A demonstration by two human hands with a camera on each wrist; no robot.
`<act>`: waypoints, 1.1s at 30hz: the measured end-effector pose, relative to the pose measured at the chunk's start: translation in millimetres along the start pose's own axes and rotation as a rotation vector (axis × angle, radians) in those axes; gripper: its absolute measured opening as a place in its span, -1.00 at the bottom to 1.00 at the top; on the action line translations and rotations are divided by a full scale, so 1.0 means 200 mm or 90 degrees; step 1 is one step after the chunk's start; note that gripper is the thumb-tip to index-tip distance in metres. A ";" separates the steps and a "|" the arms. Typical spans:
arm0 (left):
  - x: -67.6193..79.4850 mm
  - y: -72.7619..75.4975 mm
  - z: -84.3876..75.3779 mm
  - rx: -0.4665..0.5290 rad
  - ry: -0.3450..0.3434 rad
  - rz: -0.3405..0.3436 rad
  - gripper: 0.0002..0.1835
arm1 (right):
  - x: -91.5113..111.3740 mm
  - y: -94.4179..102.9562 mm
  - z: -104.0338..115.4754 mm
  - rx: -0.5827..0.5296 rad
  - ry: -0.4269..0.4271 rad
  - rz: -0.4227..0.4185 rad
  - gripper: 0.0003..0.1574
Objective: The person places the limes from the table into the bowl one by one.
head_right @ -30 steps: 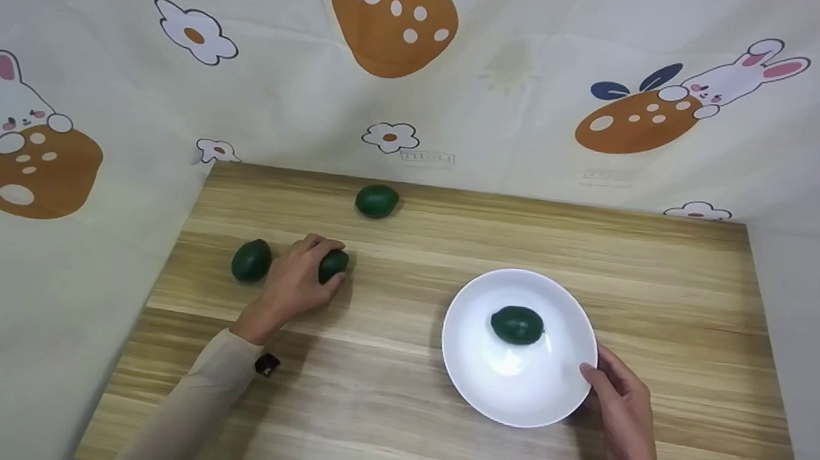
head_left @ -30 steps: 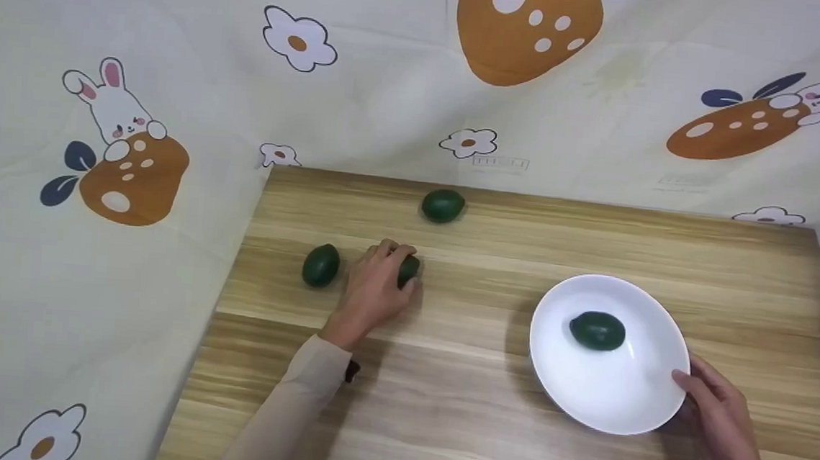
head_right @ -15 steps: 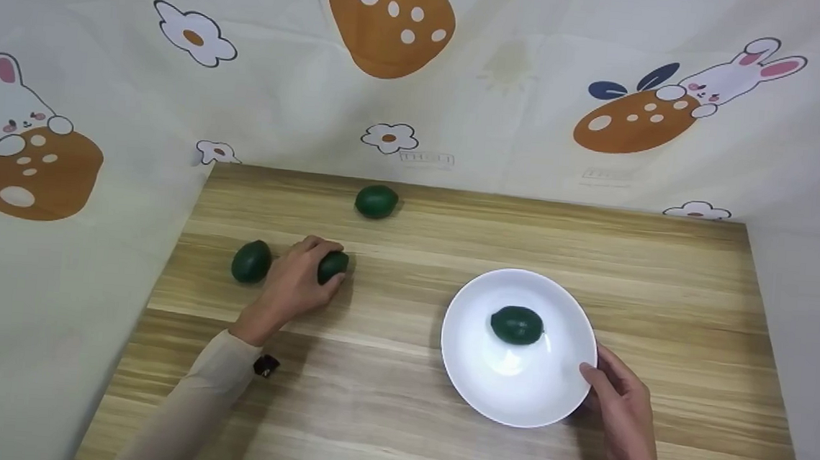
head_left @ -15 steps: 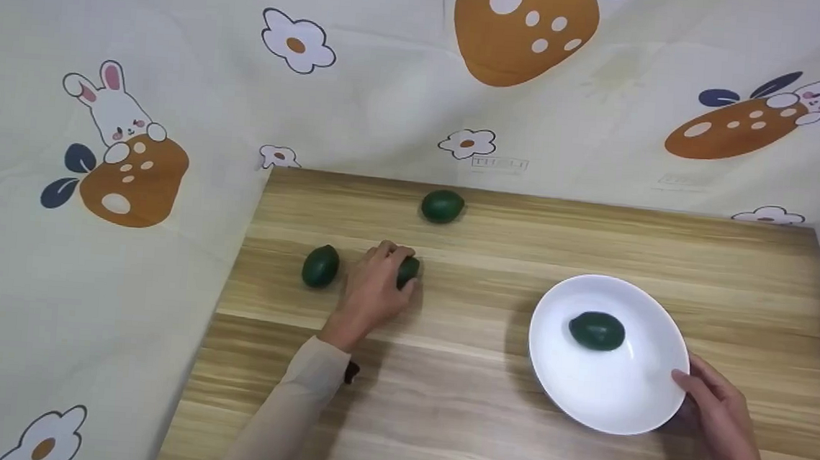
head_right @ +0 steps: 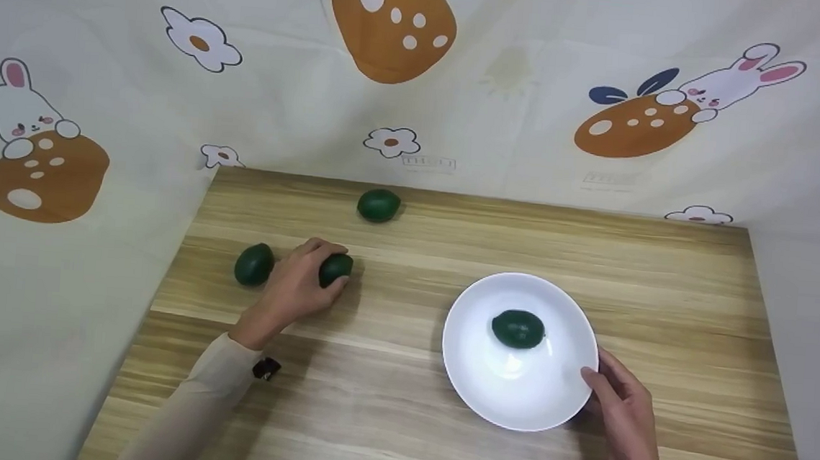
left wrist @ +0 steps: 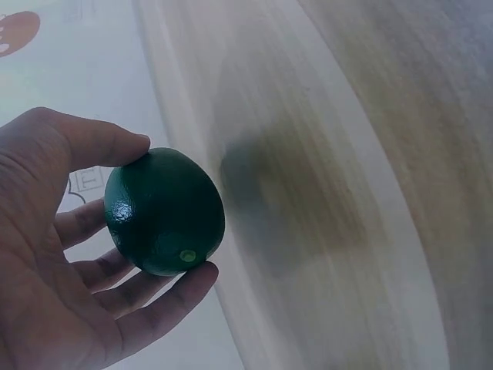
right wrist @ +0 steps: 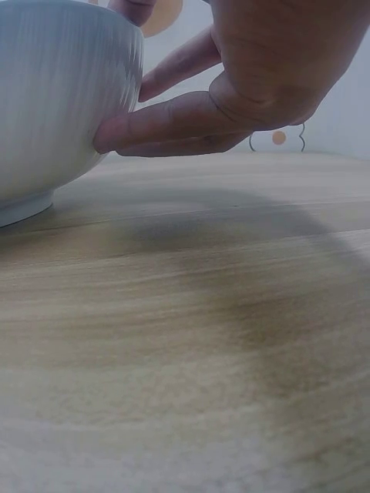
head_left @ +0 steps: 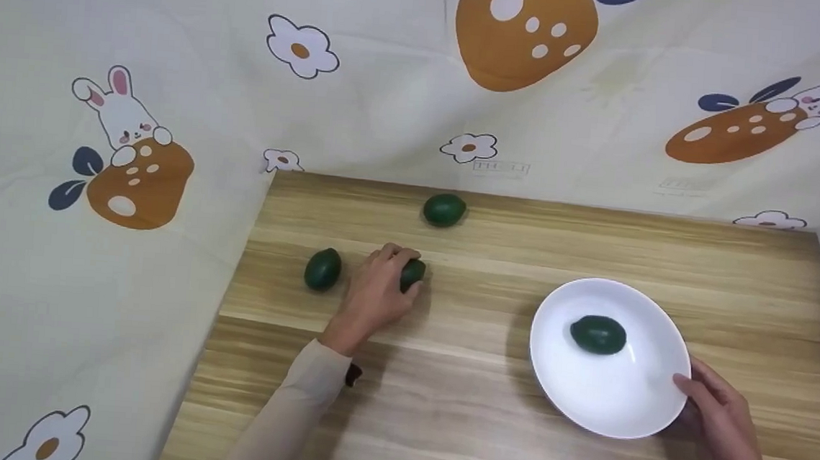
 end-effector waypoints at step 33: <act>-0.02 0.00 -0.07 0.142 0.008 0.012 -0.54 | 0.00 0.01 -0.01 0.026 -0.020 -0.003 -0.50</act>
Point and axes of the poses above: each hand's wrist, its own x-axis away from the middle knuckle, its own y-axis out of the back of the hand, z = x × y, the point moved 8 cm from there along -x, towards the middle knuckle, and after that the axes turned 1 degree about x, right-handed, at the moved point
